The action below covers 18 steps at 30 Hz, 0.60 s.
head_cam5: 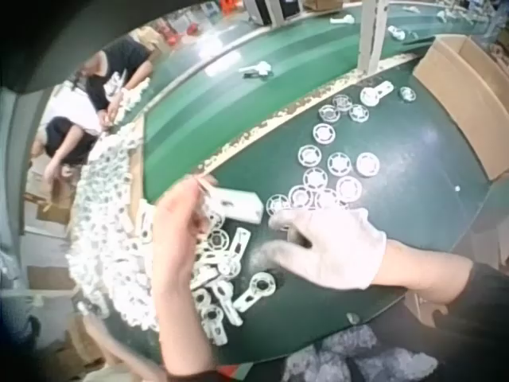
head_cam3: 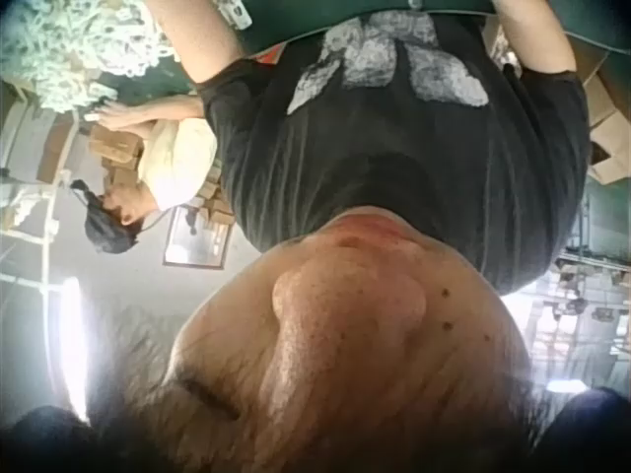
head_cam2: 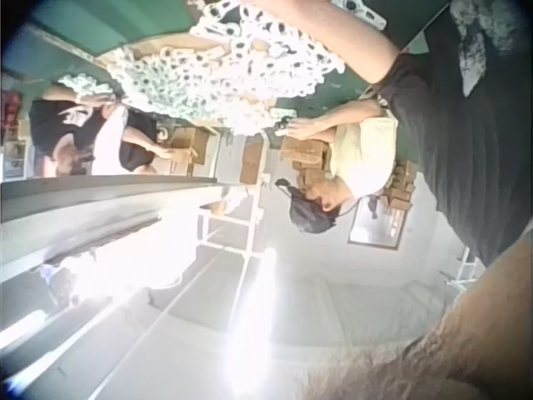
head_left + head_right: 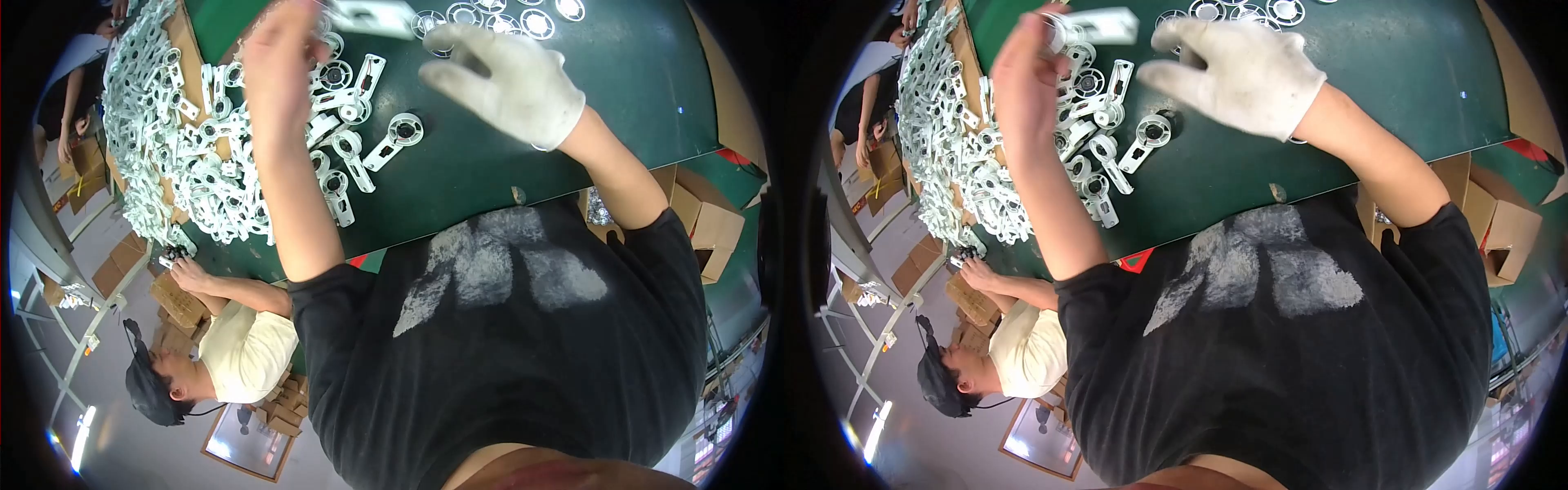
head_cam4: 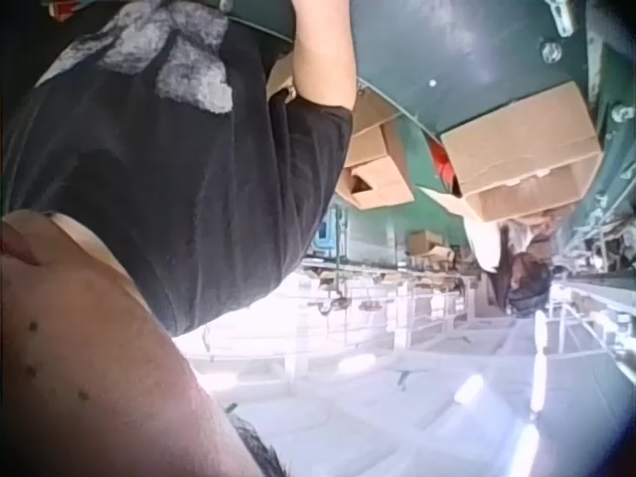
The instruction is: The person assembles circular metal rings into white plastic frames by hand, taking components from cardboard boxes at a factory workbench.
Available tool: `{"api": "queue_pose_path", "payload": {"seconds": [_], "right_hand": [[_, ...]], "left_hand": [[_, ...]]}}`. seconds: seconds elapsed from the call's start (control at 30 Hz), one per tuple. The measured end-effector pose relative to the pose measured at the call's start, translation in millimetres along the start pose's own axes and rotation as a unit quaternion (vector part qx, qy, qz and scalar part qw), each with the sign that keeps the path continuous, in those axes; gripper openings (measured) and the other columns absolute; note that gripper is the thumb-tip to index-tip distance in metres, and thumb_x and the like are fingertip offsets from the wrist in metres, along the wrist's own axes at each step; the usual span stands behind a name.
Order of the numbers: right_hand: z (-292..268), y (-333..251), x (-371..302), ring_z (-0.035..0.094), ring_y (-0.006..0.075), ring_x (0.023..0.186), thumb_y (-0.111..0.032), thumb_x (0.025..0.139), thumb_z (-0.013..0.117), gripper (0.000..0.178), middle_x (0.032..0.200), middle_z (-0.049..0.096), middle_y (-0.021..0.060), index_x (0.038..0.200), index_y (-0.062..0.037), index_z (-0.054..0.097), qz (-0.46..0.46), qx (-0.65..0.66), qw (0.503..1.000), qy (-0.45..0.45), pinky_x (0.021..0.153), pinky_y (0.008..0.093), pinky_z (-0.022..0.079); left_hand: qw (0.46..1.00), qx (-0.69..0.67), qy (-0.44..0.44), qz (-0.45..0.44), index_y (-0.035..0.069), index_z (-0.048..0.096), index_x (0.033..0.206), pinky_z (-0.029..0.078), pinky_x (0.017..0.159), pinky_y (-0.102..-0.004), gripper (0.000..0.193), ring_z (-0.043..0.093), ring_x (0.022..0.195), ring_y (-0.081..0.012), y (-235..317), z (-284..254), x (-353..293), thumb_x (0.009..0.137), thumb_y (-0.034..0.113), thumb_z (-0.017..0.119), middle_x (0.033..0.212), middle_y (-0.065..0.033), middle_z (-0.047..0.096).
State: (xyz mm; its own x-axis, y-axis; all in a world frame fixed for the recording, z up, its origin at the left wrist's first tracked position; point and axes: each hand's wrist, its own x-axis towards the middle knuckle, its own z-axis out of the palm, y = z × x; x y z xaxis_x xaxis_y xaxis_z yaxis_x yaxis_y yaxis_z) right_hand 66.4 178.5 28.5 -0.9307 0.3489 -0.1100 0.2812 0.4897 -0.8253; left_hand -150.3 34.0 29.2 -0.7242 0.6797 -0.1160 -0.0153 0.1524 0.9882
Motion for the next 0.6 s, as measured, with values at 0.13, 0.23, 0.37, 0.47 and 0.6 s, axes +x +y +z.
{"api": "queue_pose_path", "payload": {"seconds": [0.13,0.23,0.37,0.47,0.6], "right_hand": [[0.0,13.1,3.9,0.073,0.025,0.089,-0.025,0.097,0.065,0.035,0.098,0.074,0.0132,0.126,-0.0054,0.064,-0.042,0.016,0.997,0.07,0.08,0.0347,0.056],[2.1,19.9,3.8,0.073,0.0304,0.085,-0.018,0.097,0.064,0.023,0.093,0.073,0.0156,0.116,-0.0045,0.068,-0.135,0.016,0.979,0.155,0.075,0.0387,0.057],[-3.5,22.1,6.0,0.072,0.0311,0.084,-0.013,0.098,0.06,0.019,0.093,0.073,0.0146,0.113,-0.0055,0.069,-0.134,0.036,0.976,0.166,0.073,0.0385,0.057],[-15.7,14.0,3.5,0.071,0.0313,0.084,-0.012,0.1,0.056,0.02,0.094,0.072,0.015,0.115,-0.0055,0.068,-0.055,0.129,0.988,0.067,0.074,0.0383,0.056],[-10.3,25.4,1.9,0.07,0.0266,0.095,-0.017,0.098,0.06,0.034,0.106,0.07,0.0153,0.129,-0.0051,0.06,-0.128,0.213,0.969,0.01,0.085,0.0346,0.054]], "left_hand": [[0.98,-0.062,0.17,0.084,0.0,0.051,0.142,0.052,0.066,-0.0244,0.045,0.065,0.076,-0.0137,37.5,36.6,10.0,0.102,0.017,0.064,0.11,-0.0094,0.068],[0.977,0.177,0.061,0.099,0.007,0.075,0.113,0.046,0.06,-0.0247,0.023,0.06,0.073,-0.007,25.2,16.5,-11.9,0.093,0.02,0.074,0.092,-0.0005,0.071],[0.827,0.536,-0.164,0.037,0.01,0.071,0.115,0.056,0.076,-0.0414,0.04,0.07,0.089,-0.0299,18.4,31.3,-81.2,0.083,0.031,0.081,0.104,-0.0077,0.071],[0.817,0.516,-0.228,0.119,0.006,0.071,0.116,0.056,0.075,-0.0401,0.039,0.069,0.086,-0.0281,-1.1,31.5,-100.1,0.079,0.014,0.083,0.105,-0.0104,0.07],[0.909,0.377,-0.156,0.088,0.005,0.069,0.105,0.058,0.074,-0.0335,0.03,0.071,0.081,-0.0261,1.4,37.7,-89.6,0.079,0.008,0.083,0.098,-0.0085,0.069]]}}
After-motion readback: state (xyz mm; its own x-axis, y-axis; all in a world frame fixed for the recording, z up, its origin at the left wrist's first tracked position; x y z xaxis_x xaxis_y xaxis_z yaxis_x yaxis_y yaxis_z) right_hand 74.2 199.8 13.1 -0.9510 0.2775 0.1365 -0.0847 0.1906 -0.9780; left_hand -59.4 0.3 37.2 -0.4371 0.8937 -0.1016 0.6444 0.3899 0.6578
